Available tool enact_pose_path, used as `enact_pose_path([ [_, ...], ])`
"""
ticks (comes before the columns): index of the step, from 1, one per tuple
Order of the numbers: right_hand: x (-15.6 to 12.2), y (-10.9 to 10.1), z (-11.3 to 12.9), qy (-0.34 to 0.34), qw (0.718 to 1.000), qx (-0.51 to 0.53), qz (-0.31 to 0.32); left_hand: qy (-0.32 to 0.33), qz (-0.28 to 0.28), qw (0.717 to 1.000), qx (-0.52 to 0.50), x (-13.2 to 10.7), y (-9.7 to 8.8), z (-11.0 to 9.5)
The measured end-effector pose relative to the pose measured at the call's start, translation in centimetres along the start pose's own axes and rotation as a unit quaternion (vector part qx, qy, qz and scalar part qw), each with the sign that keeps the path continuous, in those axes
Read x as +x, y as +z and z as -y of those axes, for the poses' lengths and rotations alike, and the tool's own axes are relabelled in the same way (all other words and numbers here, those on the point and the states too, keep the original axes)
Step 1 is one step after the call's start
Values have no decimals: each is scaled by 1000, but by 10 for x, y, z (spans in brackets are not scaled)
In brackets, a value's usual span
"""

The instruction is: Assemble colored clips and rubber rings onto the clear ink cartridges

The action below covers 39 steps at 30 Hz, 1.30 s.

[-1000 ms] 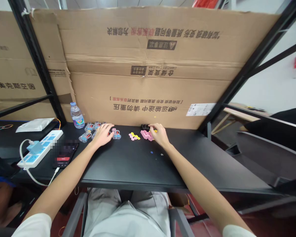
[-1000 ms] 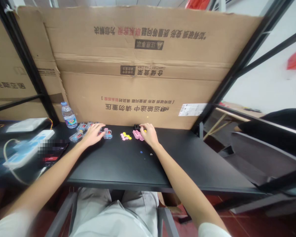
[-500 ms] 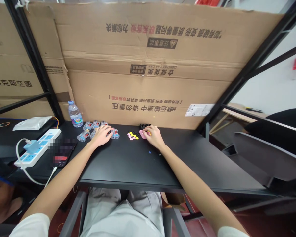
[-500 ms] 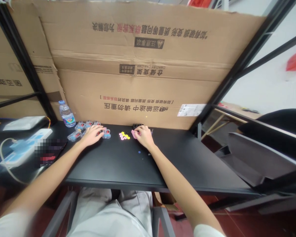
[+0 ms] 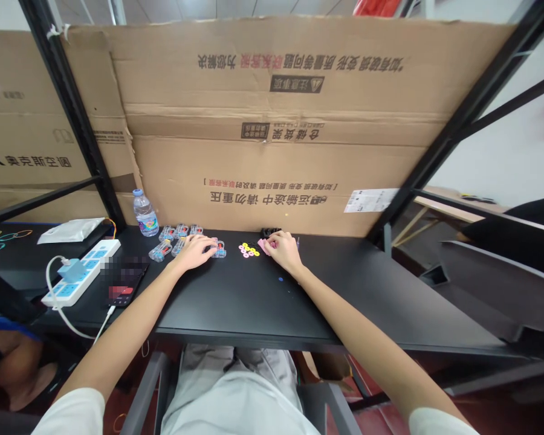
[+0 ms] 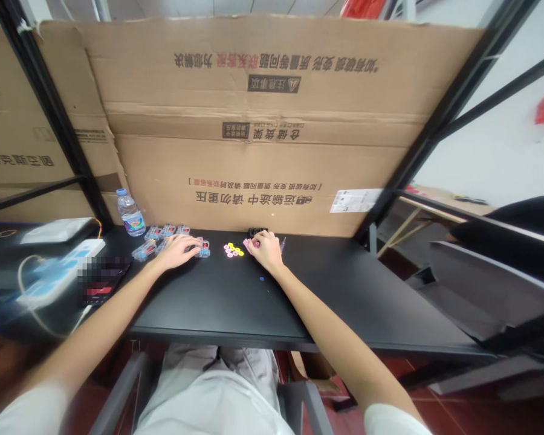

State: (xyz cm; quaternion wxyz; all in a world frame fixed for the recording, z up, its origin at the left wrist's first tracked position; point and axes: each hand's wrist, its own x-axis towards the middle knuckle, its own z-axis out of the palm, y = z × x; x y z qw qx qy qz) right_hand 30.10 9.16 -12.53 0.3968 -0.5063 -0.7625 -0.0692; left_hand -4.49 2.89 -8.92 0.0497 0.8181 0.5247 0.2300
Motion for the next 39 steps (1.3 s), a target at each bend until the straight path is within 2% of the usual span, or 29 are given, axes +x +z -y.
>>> enact_pose_path([
  [7,6,-12,6,23,998,36,-55,30,12,999,0,-1,-1,-7],
  [13,4,-22,24,26,991,120,-60,5,23,1000,14,-2,2,-4],
  [15,0,-25,35,44,985,161,-38,-8,34,999,11,-3,2,-2],
  [18,-8,-27,51,63,972,225,31,-16,47,999,0,-3,3,1],
  [23,-17,-28,67,18,957,270,107,-4,44,999,-9,-3,4,4],
  [29,-18,-24,68,1,945,288,153,0,20,1000,-13,-2,6,3],
  [33,-18,-23,66,-4,941,281,188,3,30,999,-11,-2,6,4],
  [39,-20,-22,66,-31,940,271,203,1,38,999,-21,-1,6,2],
])
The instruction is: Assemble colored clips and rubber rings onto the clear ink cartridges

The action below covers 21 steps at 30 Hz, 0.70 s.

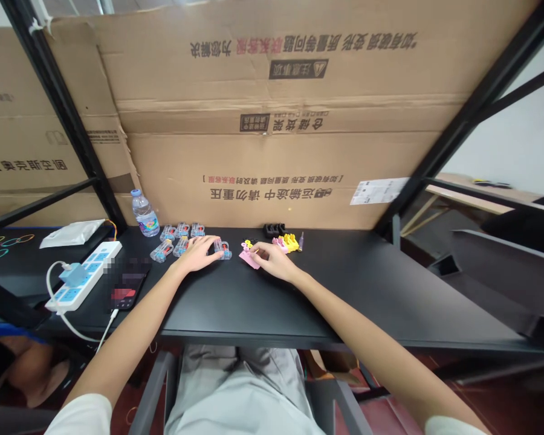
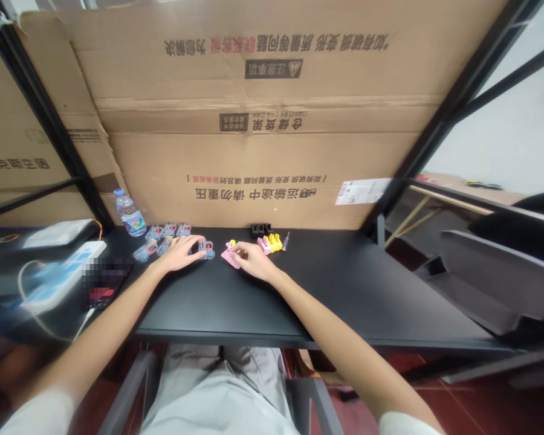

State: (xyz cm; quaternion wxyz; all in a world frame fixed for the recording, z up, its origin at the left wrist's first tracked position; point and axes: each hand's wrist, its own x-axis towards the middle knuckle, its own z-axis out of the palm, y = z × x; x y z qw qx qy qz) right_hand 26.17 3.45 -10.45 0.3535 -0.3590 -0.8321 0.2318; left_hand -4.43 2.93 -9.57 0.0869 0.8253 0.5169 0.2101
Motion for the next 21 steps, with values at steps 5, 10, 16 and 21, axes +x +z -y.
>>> enact_pose_path([
  [5,0,3,-6,-33,999,-14,7,-2,2,1000,3,-1,-2,-3],
  [10,0,1,-2,-61,998,-25,7,17,-18,1000,11,-1,-3,-7],
  [16,1,2,4,-70,997,-36,-9,56,-26,998,-2,-1,-1,-17],
  [21,1,7,-1,-57,998,-4,-2,86,-22,996,-3,-2,2,-21],
])
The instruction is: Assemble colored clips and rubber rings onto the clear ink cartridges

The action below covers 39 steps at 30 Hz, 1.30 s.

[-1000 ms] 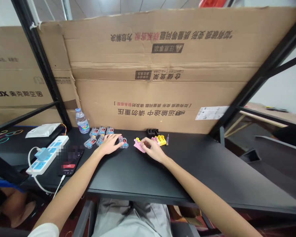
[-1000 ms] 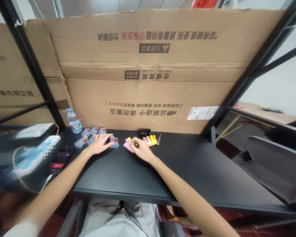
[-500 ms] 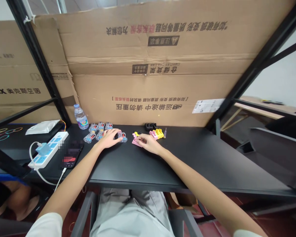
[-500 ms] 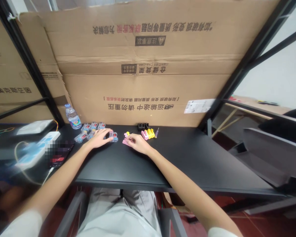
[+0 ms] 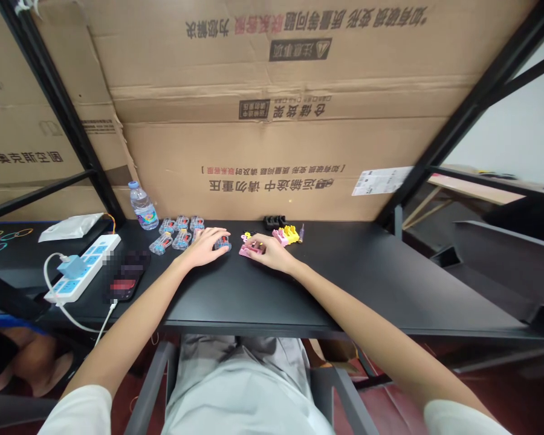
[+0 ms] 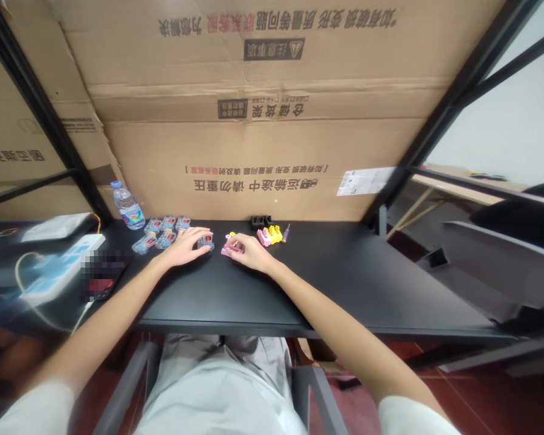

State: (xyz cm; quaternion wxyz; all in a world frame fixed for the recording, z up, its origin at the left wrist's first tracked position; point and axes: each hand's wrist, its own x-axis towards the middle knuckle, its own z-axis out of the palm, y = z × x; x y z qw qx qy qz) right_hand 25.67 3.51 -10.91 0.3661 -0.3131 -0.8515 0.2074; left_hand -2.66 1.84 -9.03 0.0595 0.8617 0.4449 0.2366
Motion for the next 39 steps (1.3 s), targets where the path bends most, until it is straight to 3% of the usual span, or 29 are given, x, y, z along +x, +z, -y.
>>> enact_pose_path([
  [7,-2,0,1,9,999,33,11,29,5,1000,-11,-2,2,2],
  [17,-1,4,9,-15,999,32,10,63,18,998,-14,0,2,-25],
  [22,-1,5,21,-16,999,31,-7,57,31,998,-16,1,4,-22],
  [39,-4,9,19,46,986,157,-26,65,-22,996,-56,1,-4,-30],
])
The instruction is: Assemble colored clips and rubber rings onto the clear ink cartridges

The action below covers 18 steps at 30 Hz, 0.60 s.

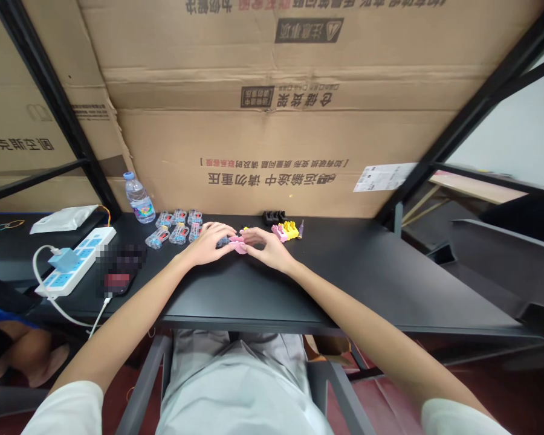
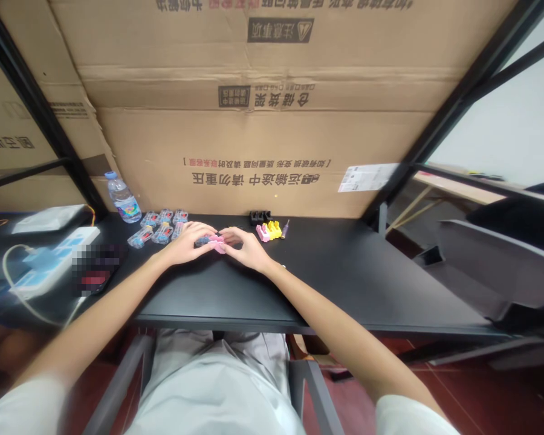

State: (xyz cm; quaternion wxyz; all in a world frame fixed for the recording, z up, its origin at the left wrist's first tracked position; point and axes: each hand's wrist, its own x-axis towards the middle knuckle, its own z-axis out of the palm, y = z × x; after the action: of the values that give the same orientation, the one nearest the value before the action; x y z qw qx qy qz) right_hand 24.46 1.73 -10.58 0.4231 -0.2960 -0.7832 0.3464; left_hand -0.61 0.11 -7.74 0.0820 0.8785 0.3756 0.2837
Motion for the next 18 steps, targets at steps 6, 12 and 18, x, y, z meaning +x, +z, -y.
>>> enact_pose_path([
  [6,3,8,-3,32,995,86,-24,-7,-7,999,-33,1,8,2],
  [12,6,-8,6,-42,994,-81,-54,-49,-34,997,-47,2,9,8],
  [18,5,-42,-15,-87,963,-235,-95,-79,-57,995,-26,1,2,14],
])
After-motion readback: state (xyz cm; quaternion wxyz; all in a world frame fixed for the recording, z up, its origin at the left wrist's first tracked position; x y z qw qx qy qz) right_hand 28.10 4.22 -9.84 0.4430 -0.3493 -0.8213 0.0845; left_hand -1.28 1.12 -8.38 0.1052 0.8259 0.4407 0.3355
